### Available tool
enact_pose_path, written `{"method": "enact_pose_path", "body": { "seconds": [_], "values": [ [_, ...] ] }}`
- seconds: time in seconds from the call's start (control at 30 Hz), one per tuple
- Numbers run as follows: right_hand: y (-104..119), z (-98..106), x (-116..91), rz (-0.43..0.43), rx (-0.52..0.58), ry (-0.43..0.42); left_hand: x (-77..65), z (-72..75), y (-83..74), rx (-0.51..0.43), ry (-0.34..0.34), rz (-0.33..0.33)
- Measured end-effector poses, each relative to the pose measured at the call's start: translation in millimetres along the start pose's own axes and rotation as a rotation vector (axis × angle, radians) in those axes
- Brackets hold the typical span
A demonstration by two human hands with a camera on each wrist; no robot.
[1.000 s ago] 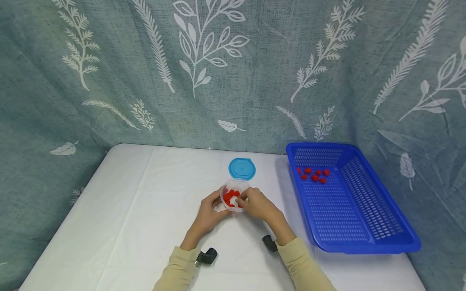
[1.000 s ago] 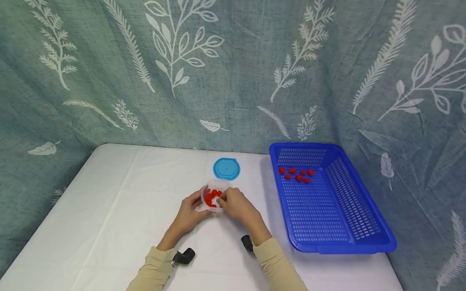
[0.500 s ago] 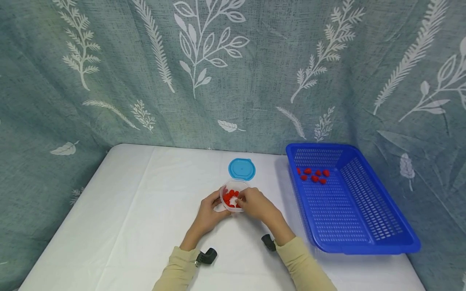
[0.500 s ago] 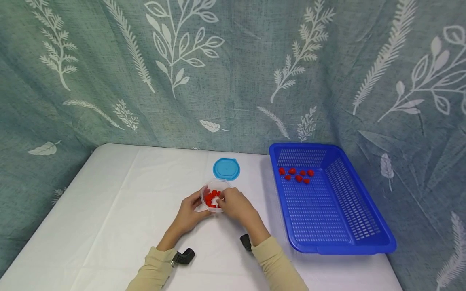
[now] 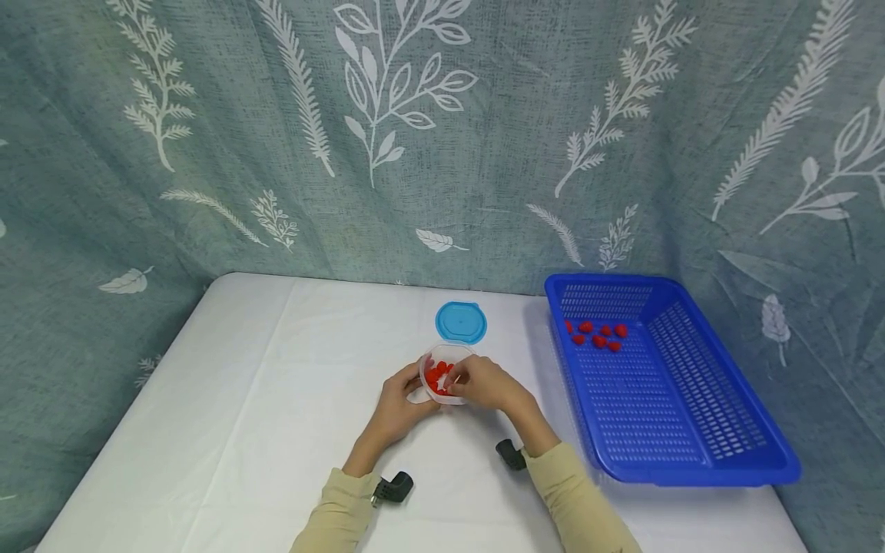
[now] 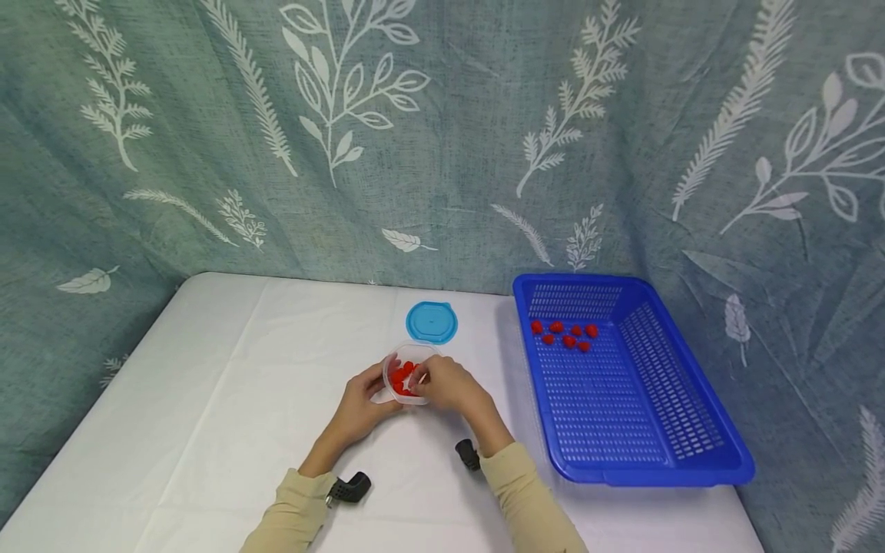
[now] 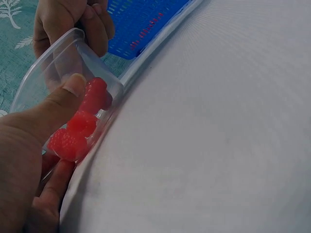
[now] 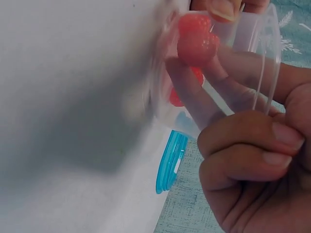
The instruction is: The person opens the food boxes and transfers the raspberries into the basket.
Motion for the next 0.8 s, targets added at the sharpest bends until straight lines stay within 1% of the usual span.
{"method": "enact_pose_path", "body": {
  "seconds": [0.07, 0.17, 0.33, 0.43, 0.53, 0.8],
  "values": [
    [-0.9, 0.7, 1.2, 0.01, 0.031, 0.011, 0.2, -0.5, 0.5, -0.002, 0.001, 0.011],
    [-1.6, 1.2, 2.2, 0.014, 0.058, 0.034, 0.1, -1.3, 0.5, -0.002, 0.0, 0.01],
    [-2.8, 0.2, 2.1, -0.005, 0.057, 0.059, -0.1, -2.1, 0.8, -0.005, 0.0, 0.009],
    [-3.2, 0.1, 1.2, -0.005, 0.054, 0.05, -0.1, -2.2, 1.4, -0.002, 0.0, 0.018],
    [-2.4, 1.0, -0.3, 0.011, 0.06, 0.031, -0.2, -1.9, 0.2, 0.005, -0.002, 0.009],
    [-3.2, 0.3, -1.3, 0.079, 0.087, -0.023, -1.6, -0.9, -5.5, 0.012, -0.003, -0.06]
  ]
}}
Point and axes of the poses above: each hand's wrist, its own x-axis towards the middle knuckle, its own z-axis out of the back of the hand, y = z × x, the point moved 8 cm from there along x, towards the middle knuckle, and after that the axes turned 4 degrees about z, right-handed, at the moved point
